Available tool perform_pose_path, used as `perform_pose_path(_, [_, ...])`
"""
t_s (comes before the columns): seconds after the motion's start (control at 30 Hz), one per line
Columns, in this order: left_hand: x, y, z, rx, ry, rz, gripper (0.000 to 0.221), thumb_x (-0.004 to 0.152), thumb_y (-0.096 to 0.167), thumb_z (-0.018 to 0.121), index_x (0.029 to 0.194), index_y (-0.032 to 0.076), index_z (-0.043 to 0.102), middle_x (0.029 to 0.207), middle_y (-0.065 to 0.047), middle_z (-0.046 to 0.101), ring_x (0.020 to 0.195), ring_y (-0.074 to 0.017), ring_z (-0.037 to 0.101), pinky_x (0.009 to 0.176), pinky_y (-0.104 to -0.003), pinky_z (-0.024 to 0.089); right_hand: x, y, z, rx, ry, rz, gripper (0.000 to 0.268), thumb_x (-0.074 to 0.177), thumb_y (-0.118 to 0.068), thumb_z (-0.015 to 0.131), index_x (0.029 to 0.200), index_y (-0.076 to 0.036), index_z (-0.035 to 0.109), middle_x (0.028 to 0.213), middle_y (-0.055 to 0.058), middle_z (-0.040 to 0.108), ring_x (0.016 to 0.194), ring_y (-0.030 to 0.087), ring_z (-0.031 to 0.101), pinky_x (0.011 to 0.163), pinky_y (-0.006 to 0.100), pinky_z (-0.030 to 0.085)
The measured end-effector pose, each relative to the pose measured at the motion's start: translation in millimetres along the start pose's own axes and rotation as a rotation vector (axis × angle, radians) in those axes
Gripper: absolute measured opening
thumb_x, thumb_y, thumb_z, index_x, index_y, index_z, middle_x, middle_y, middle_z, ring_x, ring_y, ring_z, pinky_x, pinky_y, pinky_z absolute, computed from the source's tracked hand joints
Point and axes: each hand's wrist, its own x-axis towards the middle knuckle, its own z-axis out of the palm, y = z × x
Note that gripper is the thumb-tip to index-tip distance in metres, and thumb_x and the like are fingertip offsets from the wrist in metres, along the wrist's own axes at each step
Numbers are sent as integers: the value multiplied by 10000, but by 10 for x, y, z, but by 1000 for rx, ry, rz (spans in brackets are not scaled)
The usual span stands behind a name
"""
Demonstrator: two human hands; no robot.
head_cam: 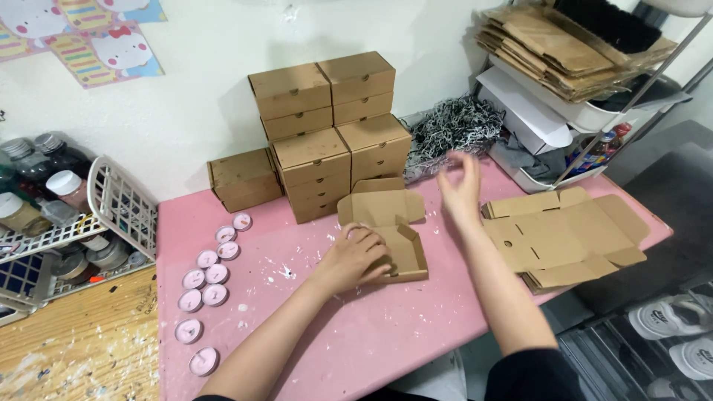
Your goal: The person assembles small cardboard boxes and fills them with paper shred and tea light candles.
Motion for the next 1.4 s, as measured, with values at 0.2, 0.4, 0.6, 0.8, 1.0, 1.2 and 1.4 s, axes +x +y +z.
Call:
perform_pose_path(0.2, [146,-134,61,-38,-362,-219,353,779,208,750,1118,154,668,1104,-51,664,1166,-270,593,956,-448,432,1300,668,457,-438,-374,24,776,701,-239,914,1390,-152,569,1500,213,428,1393,388,367,1106,538,344])
perform_pose_path(0.4, [780,-114,49,-160,-306,-213,347,803,246,758,1128,154,679,1084,-85,675,1050,-319,663,863,-488,523,1720,1252,982,-799,-606,109,326,847,-153,764,1172,-134,789,1240,213,722,1144,381,685,970,484,553])
perform_pose_path(0.6, [1386,-406,313,-70,-164,-387,379,874,213,704,1213,79,601,1156,-129,639,1018,-324,697,761,-460,595,1788,1231,616,-168,-383,-138,243,803,-89,804,1041,-43,794,980,156,790,871,213,759,852,340,591])
perform_pose_path(0.8, [2155,-469,510,-179,101,-570,710,854,152,697,1462,-27,378,1240,-253,550,992,-411,679,765,-487,592,1672,758,81,279,-535,-61,143,877,-20,759,1020,-8,759,914,69,765,835,90,710,789,252,583])
perform_pose_path(1.0, [2398,-550,1059,30,-21,-735,616,931,0,613,1501,-39,384,1264,-264,585,882,-360,736,634,-452,628,1569,750,13,124,-399,-176,119,878,-14,758,992,-6,728,922,78,735,829,133,708,756,267,572])
perform_pose_path(1.2, [1882,-593,574,232,-130,-705,395,916,169,686,1278,85,554,1052,-115,695,942,-287,716,665,-431,598,1527,1023,269,-192,-375,-233,249,821,-141,821,1034,-33,749,1037,179,715,959,308,711,892,411,554])
perform_pose_path(1.4, [1665,-601,385,129,12,-550,513,873,264,724,1308,75,529,1010,-119,670,917,-295,694,704,-446,568,1530,945,540,-175,-258,-345,566,713,-173,880,1237,-50,705,1239,271,651,1176,396,591,1021,449,456])
